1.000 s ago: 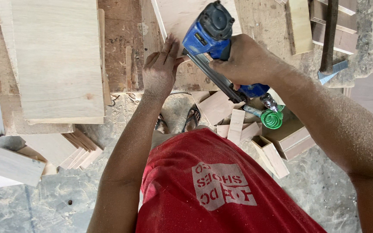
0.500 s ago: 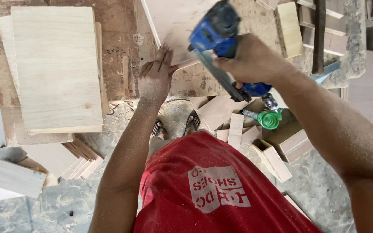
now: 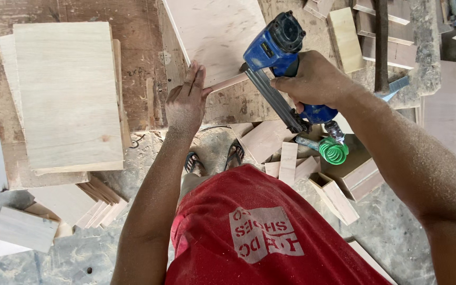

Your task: The person assembles wooden pieces by aligning a thin strip along the edge of a larger board and securing it with a nail gun. They repeat this process for multiple boards, occasionally picking up new pieces from the floor and reloading the nail gun.

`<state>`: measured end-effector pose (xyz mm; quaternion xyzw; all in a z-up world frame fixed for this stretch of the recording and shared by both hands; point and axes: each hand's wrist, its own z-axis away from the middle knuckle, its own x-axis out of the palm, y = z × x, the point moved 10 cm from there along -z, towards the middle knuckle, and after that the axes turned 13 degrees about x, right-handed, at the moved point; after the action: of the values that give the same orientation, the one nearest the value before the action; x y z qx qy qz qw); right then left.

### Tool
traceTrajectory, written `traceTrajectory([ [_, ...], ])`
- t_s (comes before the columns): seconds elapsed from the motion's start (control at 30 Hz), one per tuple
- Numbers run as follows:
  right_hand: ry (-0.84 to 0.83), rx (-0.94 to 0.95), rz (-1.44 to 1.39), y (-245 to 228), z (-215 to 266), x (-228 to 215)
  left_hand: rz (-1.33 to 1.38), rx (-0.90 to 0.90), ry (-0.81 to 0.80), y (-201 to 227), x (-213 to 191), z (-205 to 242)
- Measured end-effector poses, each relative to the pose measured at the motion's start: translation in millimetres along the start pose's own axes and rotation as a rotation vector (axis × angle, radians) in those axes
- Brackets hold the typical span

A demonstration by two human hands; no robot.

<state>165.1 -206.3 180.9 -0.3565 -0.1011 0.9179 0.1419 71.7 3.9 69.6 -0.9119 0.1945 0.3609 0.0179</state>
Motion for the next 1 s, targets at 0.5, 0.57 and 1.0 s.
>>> traceTrajectory([
  [0.5,0.011,0.077,0.085,11.3,-0.7,-2.3,-0.003,0.01,-0.045,3.4,0.7,-6.1],
  [0.57,-0.003,-0.158,-0.09,10.7,-12.7,-0.7,-0.147,0.019,-0.004,0.9,1.8,-0.7],
  [1.0,0.049,-0.159,-0.386,28.8,7.2,-5.4,0.02,-0.117,-0.135,-3.8,7.9,2.2],
])
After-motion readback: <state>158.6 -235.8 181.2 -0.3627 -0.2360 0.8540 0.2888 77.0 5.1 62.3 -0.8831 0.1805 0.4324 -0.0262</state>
